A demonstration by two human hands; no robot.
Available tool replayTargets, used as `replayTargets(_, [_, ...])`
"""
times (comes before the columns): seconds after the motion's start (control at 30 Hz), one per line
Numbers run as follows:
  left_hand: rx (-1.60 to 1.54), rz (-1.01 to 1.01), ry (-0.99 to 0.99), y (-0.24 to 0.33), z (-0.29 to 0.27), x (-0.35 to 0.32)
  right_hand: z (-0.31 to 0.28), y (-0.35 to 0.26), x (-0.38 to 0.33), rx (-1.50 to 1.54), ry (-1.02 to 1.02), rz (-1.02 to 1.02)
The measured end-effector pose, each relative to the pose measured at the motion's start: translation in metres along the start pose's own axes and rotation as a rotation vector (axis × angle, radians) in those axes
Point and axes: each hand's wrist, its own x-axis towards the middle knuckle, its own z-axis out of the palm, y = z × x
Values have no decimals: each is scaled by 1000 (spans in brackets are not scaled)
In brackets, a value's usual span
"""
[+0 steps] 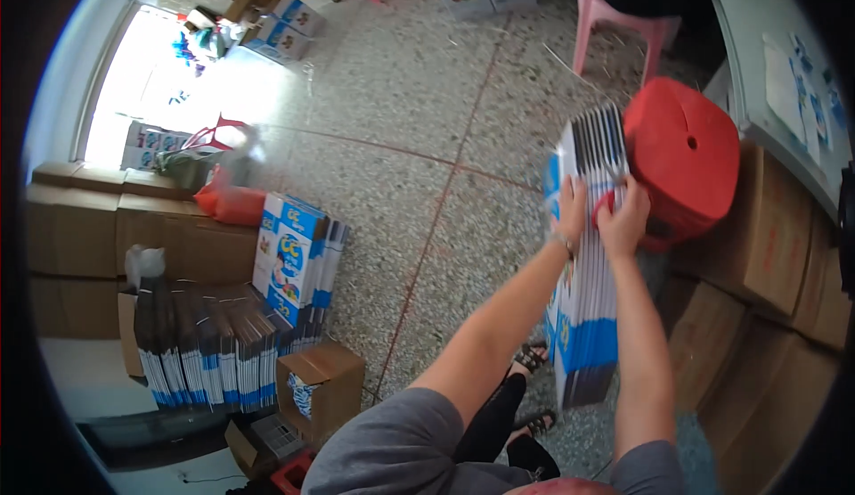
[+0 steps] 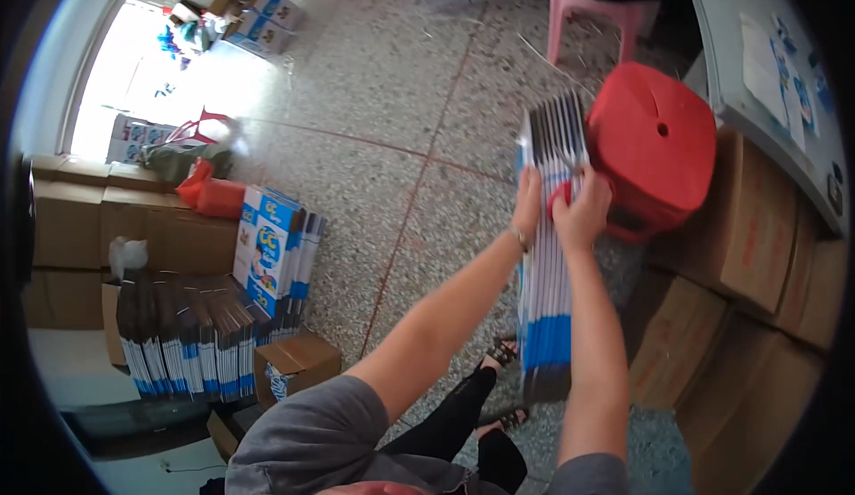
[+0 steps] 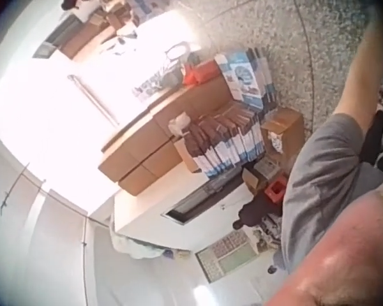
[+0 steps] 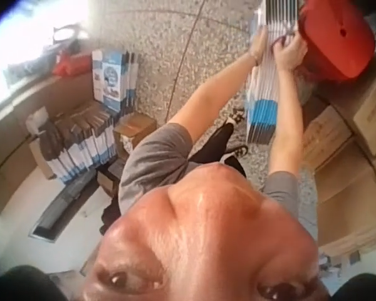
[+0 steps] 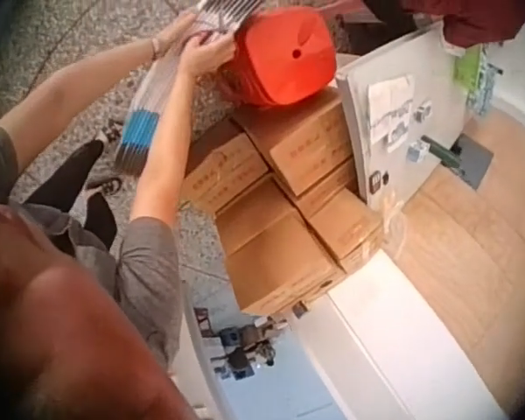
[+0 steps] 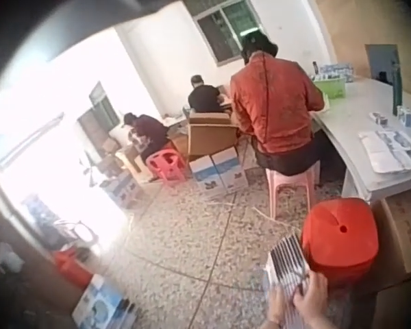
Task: Assembling cardboard boxes and filling them with product packages.
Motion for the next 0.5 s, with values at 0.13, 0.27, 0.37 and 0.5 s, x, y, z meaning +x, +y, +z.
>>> replayTargets(0.13, [-606,-366,-280,45,15,-60,-38,15,-30,-18,48,17])
replayTargets(0.27, [-457,-473,-247,56,-5,-200,-118,1,-79,140,-8,104])
replayTargets(0.37, [-350,-564,-221,64,-13,-311,-197,13,-163,437,-92,361])
replayTargets(0.5, [-552,-1122,-111,84,-77,-348,-289,32,-195,954,-380,860])
